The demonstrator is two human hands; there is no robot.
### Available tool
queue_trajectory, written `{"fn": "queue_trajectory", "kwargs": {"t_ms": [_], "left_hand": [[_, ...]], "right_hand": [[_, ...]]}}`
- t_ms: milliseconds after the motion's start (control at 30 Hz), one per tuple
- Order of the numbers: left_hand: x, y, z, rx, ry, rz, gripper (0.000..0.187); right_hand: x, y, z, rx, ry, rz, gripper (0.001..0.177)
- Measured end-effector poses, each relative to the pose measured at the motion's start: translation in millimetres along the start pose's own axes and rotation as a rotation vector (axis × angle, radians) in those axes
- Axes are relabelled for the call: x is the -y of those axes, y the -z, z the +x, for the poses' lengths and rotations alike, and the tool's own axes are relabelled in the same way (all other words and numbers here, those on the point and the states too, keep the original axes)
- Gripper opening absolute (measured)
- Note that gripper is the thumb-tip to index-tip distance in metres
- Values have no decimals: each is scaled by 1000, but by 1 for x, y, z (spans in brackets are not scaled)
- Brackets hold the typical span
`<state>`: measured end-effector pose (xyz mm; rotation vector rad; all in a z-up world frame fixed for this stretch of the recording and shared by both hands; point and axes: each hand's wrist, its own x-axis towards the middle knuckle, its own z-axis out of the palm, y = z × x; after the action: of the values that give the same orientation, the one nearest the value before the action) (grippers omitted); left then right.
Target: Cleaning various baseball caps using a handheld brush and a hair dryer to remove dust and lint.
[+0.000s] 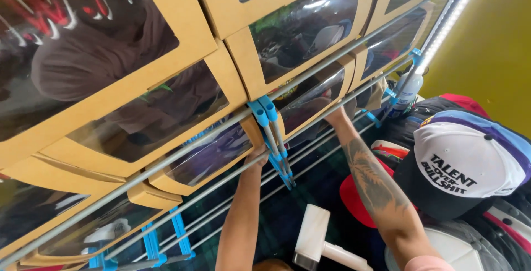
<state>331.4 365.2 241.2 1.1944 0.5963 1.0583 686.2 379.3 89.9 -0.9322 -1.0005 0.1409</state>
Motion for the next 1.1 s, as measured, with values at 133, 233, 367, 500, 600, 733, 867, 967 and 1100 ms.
{"fn": "queue_trajectory", "kwargs": {"t_ms": [133, 233, 367, 500, 600, 733, 867, 967, 1100], "left_hand": [[41, -10, 19, 35, -86, 97, 31], [100, 8, 34, 57, -158, 168, 31], [148, 21, 56, 106, -240, 258, 32], [196, 26, 69, 151, -335, 343, 33], [213, 43, 81, 167, -406, 418, 33], [205, 61, 80, 175, -441, 729, 35], [100, 65, 10, 32, -539, 1126, 39], [29, 81, -78, 5, -351, 975, 34], [4, 123, -189, -149, -187, 945, 26]], "right_hand": [[19, -19, 13, -138, 441, -600, 16], [98, -52, 11, -121, 135, -382, 32], [128, -57, 23, 22, -419, -823, 68], [140, -55, 24, -85, -560, -901, 80], [137, -29, -24, -199, -373, -600, 58], [60, -12, -27, -118, 328, -1287, 30], [149, -23, -73, -93, 289, -1226, 46], [180, -17, -135, 2, 117, -1091, 41], [226, -22, -233, 106, -73, -921, 25]]}}
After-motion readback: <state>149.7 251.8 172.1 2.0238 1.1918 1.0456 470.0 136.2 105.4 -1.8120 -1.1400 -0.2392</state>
